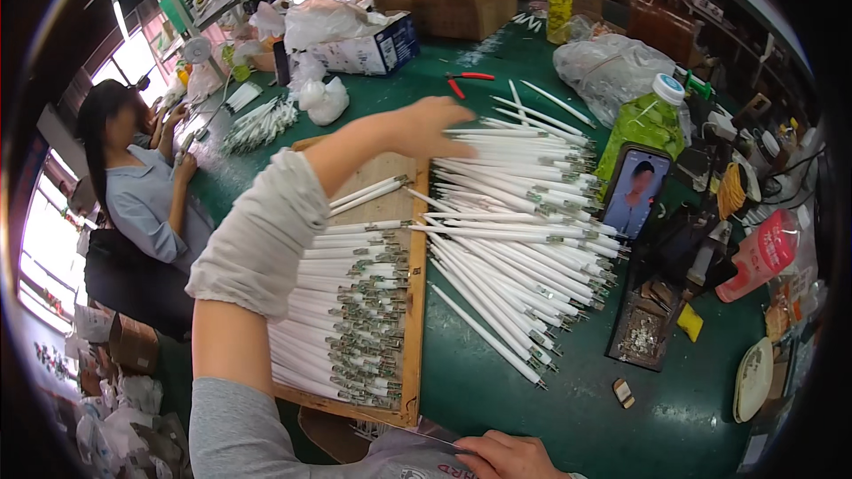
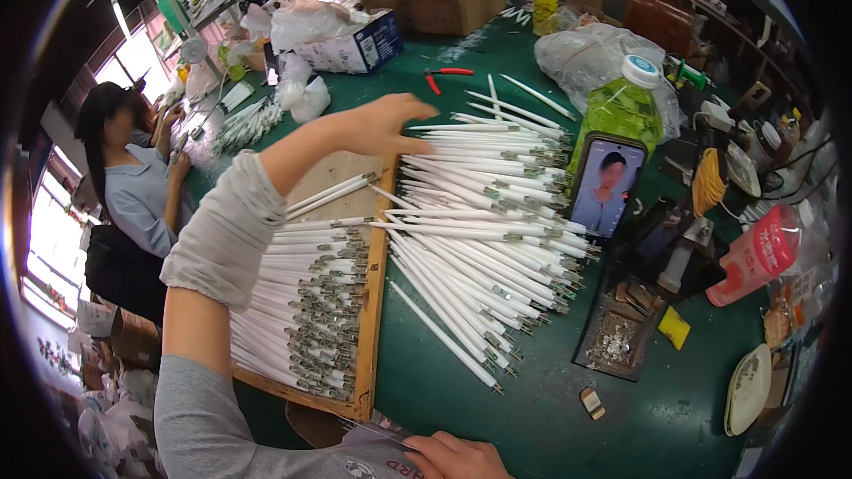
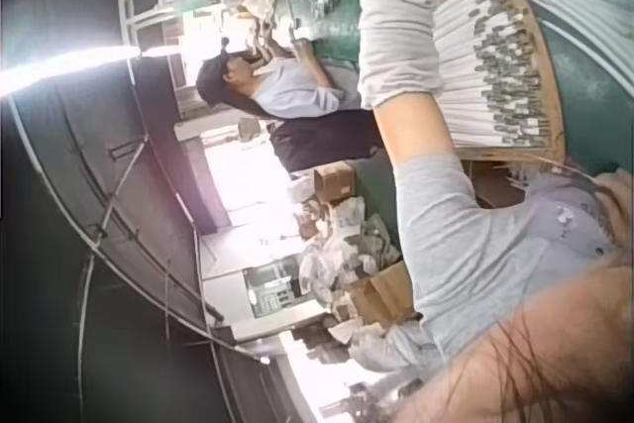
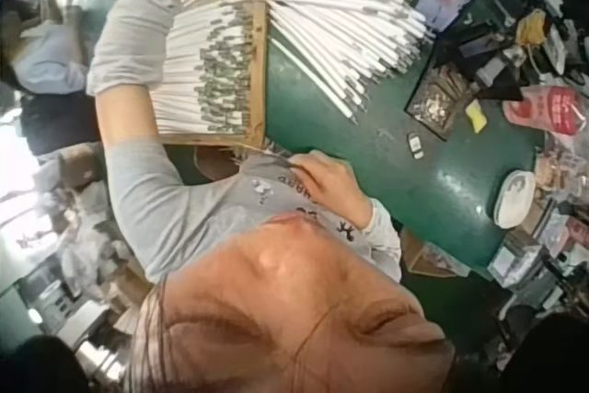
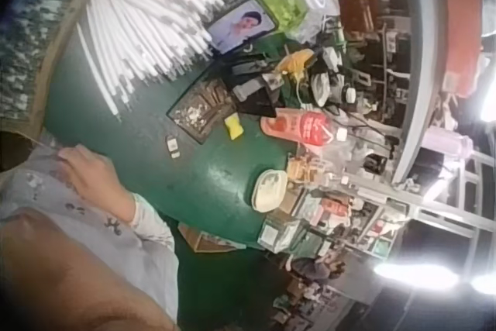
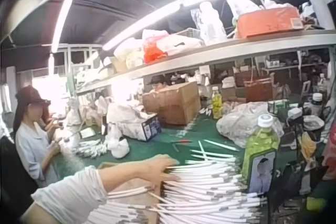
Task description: The person solders electrical components onto the ends of light tubes at an assembly line station. This is done by hand using a soldering iron and solder wire.
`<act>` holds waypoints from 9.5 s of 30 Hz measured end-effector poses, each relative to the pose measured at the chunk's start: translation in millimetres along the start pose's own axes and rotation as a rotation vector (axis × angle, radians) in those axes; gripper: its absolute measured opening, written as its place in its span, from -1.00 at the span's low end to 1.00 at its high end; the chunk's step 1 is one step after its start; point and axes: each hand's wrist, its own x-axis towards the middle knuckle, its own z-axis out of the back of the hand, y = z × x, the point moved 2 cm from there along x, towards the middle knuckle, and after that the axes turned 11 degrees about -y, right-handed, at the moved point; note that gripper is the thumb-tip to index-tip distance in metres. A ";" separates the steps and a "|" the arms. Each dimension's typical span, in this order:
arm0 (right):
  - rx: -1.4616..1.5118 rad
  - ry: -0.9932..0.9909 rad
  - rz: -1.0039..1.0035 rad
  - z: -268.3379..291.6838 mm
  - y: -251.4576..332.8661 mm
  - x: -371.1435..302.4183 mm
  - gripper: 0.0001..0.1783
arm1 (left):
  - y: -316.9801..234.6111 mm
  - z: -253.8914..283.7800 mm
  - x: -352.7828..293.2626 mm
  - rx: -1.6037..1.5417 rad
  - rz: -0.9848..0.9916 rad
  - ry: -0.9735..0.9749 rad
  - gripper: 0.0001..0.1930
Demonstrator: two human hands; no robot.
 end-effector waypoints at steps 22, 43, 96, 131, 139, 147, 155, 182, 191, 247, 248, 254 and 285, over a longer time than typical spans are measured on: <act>-0.082 -0.035 0.039 -7.6 5.8 7.2 -0.85 | 24.7 12.1 -234.1 -0.125 0.268 0.409 0.11; -0.080 -0.020 0.052 -6.2 3.9 4.5 -0.86 | 8.9 6.4 -227.9 0.099 0.362 0.041 -0.35; 0.005 0.001 0.063 -6.1 -10.5 -0.7 -0.86 | -24.5 -22.0 77.7 -0.218 -0.030 0.311 0.04; -0.221 0.077 0.092 -11.8 -8.4 0.4 -0.79 | -41.2 -1.7 -272.6 -0.027 0.233 0.030 -0.25; -0.144 -0.016 0.098 -8.6 -1.6 1.6 -0.83 | -39.4 5.3 -271.3 0.017 0.231 -0.120 -0.37; -0.124 0.010 0.108 -12.3 -9.2 0.9 -0.84 | -42.3 39.4 -221.8 -0.019 0.090 -0.285 -0.29; -0.084 -0.045 0.112 -1.4 -7.0 -1.3 -0.85 | -63.1 22.7 -36.5 -0.200 -0.078 -0.212 -0.28; -0.169 -0.014 -0.027 -17.0 18.4 9.1 -0.85 | -24.8 -57.3 80.5 0.015 -0.140 0.281 0.14; -0.145 -0.004 0.102 -11.3 7.1 5.5 -0.85 | -54.9 -27.0 58.8 -0.037 -0.082 0.335 0.16; 0.065 -0.172 0.227 -12.2 -1.8 -2.8 -0.85 | -35.6 66.2 -267.8 0.176 0.278 -0.164 -0.70; 0.083 -0.158 0.226 -12.7 -1.3 -2.3 -0.86 | -29.7 69.6 -252.6 0.086 0.215 -0.231 -0.69; 0.078 -0.198 0.234 -10.5 -1.8 -7.7 -0.88 | -23.6 41.3 -99.8 -0.065 0.019 -0.278 -0.69; 0.075 -0.038 0.060 -11.5 8.2 -10.6 -0.88 | -68.0 -52.4 30.5 -0.049 -0.225 -0.246 -0.17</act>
